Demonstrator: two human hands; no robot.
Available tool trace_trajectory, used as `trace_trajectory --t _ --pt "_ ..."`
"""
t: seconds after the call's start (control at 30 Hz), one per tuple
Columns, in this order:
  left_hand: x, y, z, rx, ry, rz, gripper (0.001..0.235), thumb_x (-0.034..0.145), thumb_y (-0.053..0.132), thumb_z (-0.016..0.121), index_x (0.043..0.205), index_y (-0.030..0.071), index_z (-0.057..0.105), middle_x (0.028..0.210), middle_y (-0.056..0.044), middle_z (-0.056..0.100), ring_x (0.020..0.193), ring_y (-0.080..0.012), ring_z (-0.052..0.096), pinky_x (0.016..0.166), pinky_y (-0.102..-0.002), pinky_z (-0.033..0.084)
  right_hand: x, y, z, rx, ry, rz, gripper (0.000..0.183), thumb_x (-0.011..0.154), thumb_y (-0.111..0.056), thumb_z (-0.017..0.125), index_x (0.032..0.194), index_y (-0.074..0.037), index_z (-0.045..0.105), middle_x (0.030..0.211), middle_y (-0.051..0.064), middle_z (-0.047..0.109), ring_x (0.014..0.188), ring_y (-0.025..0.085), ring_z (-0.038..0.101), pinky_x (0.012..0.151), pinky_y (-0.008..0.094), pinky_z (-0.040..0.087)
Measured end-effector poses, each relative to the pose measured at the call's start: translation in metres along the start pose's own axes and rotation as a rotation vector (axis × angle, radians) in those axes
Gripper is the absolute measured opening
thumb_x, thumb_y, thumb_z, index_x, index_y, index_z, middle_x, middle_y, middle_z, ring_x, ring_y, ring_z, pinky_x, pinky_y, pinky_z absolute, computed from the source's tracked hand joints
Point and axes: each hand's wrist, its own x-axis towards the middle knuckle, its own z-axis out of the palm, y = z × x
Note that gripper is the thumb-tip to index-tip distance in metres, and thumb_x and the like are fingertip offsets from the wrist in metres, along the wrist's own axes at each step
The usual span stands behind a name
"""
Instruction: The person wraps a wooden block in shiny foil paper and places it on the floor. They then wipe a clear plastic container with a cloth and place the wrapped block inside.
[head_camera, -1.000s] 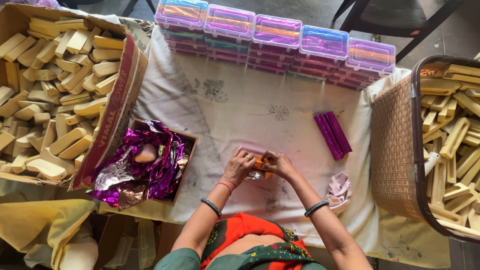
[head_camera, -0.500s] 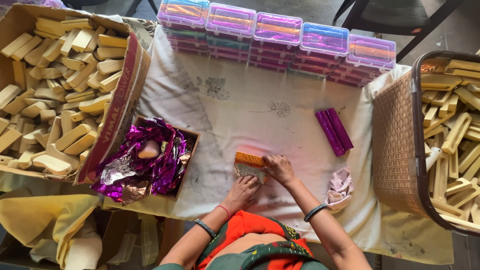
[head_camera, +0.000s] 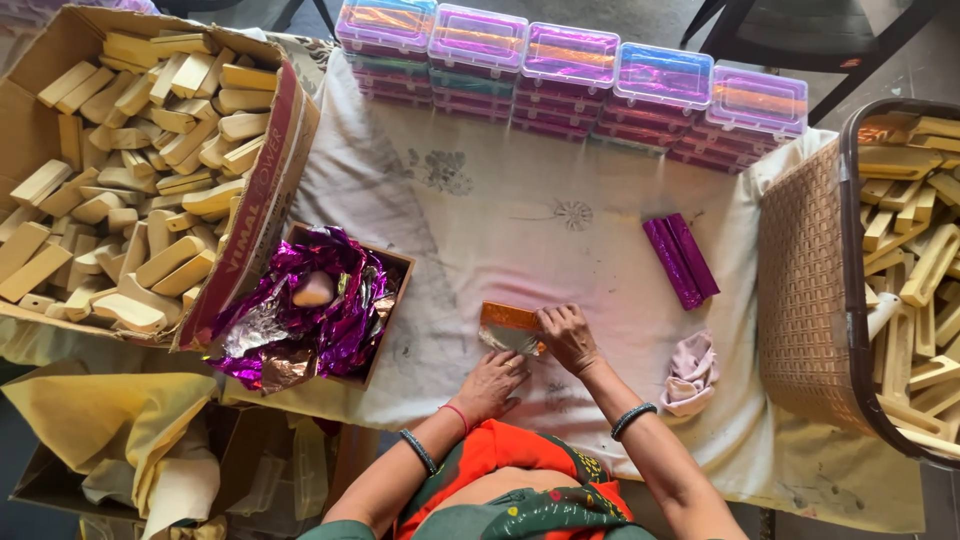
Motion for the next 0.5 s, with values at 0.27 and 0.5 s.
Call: trace_trajectory --t 0.27,0.5 --pt "0.008 -0.002 -0.010 -0.078 -0.039 -0.056 0.048 0.076 0.036 0.079 0.116 0.011 0.070 0.136 -0.011 0.057 0.135 -0.0300 0.047 0.105 -0.055 0.039 0.001 -0.001 0.009 -0.005 0.079 0.089 0.048 0.077 -0.027 0.080 0.114 0.000 0.067 0.101 0.011 0.073 0.094 0.026 0.067 0.088 0.041 0.049" --pt "0.061 -0.037 -0.061 -0.332 0.423 -0.346 0.025 0.094 0.021 0.069 0.116 0.011 0.071 0.122 -0.008 0.069 0.107 -0.0310 0.066 0.090 -0.043 0.054 -0.001 -0.009 0.008 -0.078 0.120 0.090 0.035 0.082 -0.016 0.071 0.113 0.000 0.071 0.102 0.009 0.074 0.091 0.023 0.069 0.087 0.039 0.050"
